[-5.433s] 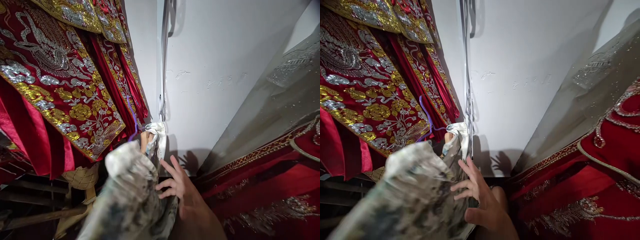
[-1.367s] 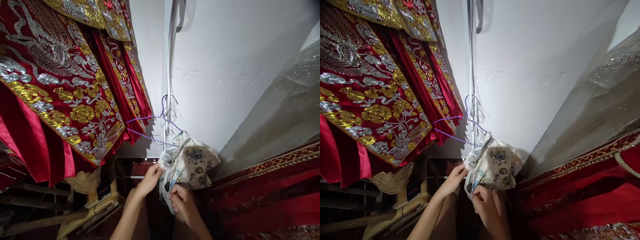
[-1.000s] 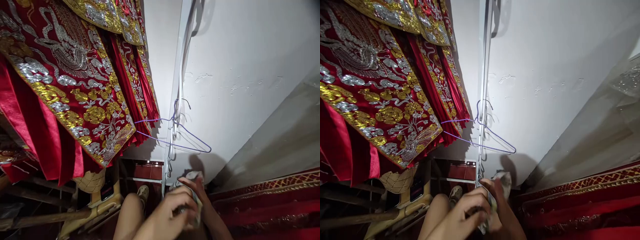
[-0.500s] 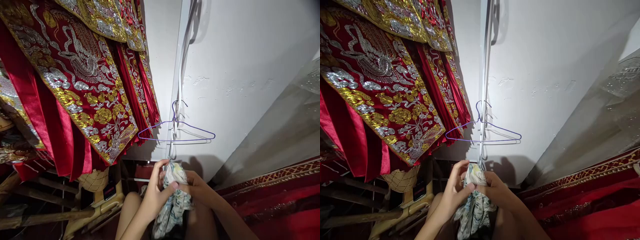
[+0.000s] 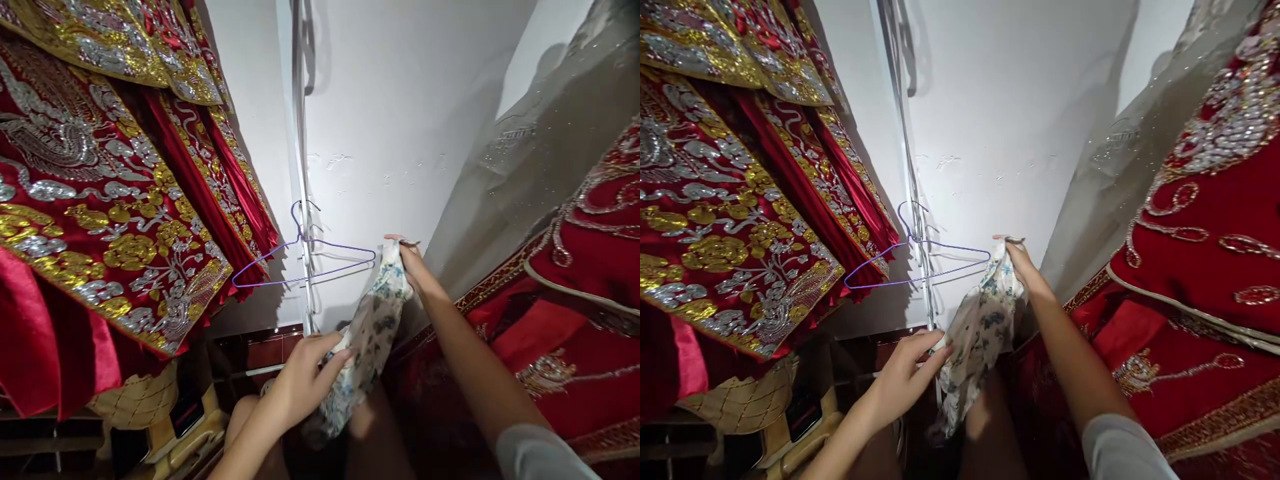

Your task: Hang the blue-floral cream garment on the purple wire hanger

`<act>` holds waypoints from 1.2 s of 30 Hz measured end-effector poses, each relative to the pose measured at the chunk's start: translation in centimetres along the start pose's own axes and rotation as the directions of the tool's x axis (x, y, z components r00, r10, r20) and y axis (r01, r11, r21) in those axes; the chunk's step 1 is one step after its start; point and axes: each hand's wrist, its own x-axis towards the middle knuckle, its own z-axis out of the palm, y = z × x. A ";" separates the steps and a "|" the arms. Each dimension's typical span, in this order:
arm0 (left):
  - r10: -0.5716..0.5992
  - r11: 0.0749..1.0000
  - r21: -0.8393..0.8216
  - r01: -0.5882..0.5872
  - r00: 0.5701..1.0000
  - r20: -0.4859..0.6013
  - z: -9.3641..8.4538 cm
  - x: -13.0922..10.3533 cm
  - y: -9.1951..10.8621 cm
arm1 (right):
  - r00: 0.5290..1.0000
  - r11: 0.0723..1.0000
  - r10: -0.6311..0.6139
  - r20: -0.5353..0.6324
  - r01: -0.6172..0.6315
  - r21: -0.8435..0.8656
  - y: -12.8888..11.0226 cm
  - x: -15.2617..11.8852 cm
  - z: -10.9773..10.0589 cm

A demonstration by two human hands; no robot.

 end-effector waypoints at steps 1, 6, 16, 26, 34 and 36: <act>0.023 1.000 -0.012 -0.023 1.000 -0.015 0.5 0.6 0.5 | 0.998 0.999 0.046 0.049 -0.047 0.019 0.1 0.9 0.7; -0.073 0.974 -0.223 0.040 0.987 -0.141 1.4 1.2 -0.3 | 0.928 0.975 0.195 0.316 -0.218 0.038 -1.3 3.0 2.7; -0.314 0.813 -0.581 0.046 0.874 -0.370 -2.4 -1.4 -2.1 | 0.756 0.983 0.134 0.641 -0.184 0.012 -3.8 0.0 7.2; -0.146 0.931 0.342 0.128 0.989 0.028 -11.0 -3.5 -8.7 | 0.711 0.995 0.057 0.701 0.014 -0.095 -5.4 0.6 5.9; -0.166 0.902 0.305 0.305 0.899 -0.406 -14.6 0.6 -12.5 | 0.619 0.967 0.176 0.765 0.037 -0.252 -8.4 0.3 4.1; -0.127 0.898 0.317 0.304 0.870 -0.477 -14.3 1.5 -11.9 | 0.605 0.961 0.208 0.768 0.018 -0.275 -8.8 0.4 4.0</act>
